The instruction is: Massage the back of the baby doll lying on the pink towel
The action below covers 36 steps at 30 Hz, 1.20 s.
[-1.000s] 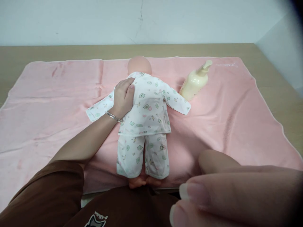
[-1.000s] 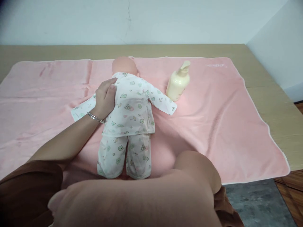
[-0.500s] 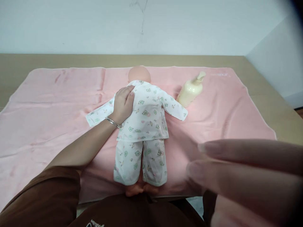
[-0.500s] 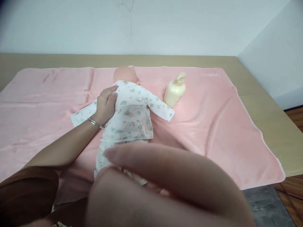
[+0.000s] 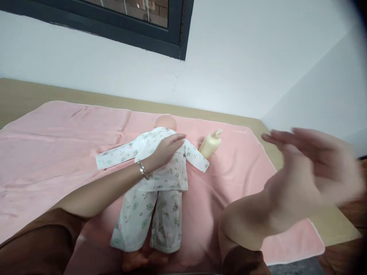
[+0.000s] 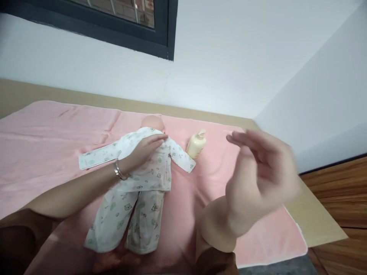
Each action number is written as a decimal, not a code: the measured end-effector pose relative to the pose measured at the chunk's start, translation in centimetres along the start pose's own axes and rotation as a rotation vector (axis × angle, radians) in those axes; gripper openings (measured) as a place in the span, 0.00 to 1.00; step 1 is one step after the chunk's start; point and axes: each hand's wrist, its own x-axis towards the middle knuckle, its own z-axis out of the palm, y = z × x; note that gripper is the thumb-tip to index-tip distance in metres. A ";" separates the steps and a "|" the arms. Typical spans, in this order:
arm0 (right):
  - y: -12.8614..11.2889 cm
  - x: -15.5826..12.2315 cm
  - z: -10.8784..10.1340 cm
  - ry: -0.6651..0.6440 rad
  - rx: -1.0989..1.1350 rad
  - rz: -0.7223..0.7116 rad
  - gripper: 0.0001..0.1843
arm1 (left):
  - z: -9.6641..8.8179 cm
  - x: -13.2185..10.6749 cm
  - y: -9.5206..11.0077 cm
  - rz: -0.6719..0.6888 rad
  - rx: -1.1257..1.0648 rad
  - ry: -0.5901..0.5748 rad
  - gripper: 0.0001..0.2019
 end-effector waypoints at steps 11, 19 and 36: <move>9.0 4.8 7.7 -0.780 -0.349 0.174 0.31 | 8.1 5.2 3.2 -0.659 -1.083 -0.196 0.32; 7.7 3.5 10.3 -0.911 -0.568 0.128 0.32 | 4.5 2.4 3.1 -0.679 -1.148 -0.255 0.32; 2.2 -1.3 10.6 -0.685 -0.437 -0.161 0.29 | -3.4 -5.2 6.4 -0.672 -1.102 -0.225 0.25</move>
